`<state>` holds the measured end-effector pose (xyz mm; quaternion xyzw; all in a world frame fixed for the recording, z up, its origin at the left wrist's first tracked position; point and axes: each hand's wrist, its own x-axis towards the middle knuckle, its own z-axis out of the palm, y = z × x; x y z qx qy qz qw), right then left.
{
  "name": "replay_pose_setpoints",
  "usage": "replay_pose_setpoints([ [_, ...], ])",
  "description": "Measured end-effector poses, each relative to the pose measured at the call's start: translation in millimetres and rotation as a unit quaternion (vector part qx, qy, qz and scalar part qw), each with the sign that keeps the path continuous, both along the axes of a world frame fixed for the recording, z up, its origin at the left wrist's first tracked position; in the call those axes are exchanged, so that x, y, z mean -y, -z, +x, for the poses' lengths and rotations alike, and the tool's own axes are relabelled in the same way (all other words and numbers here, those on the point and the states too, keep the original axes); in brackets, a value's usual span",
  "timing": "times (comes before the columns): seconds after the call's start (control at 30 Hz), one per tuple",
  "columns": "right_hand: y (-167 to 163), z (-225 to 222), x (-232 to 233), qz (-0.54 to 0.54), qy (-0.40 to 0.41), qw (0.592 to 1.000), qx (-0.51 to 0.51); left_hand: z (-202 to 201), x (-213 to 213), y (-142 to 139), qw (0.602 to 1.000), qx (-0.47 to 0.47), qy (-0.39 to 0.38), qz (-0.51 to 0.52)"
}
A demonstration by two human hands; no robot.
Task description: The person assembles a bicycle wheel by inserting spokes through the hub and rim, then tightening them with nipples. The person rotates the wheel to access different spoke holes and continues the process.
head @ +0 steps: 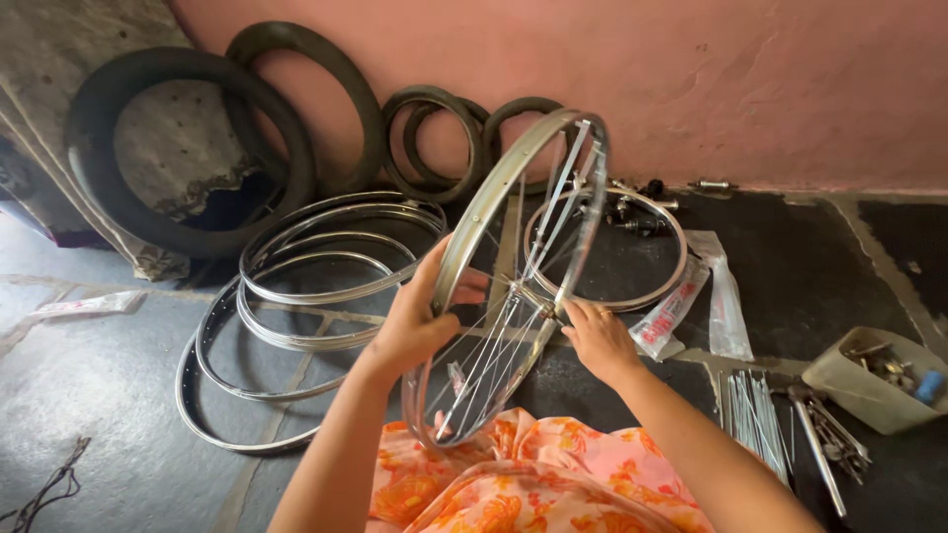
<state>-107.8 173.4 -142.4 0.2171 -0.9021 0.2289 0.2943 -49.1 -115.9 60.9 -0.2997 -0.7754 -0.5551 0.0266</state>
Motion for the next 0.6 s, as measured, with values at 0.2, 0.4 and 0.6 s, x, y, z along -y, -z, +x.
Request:
replay_pose_setpoints([
  [0.2,13,-2,-2,-0.037,0.045,0.989,0.135,-35,23,-21,0.998,0.054,0.014,-0.034],
  [0.4,24,21,-53,-0.040,0.081,0.947,0.309,-49,18,-25,0.997,0.047,0.017,-0.061],
  [0.6,81,81,-133,-0.098,0.061,0.969,0.219,-62,-8,-15,0.997,0.061,0.007,-0.054],
])
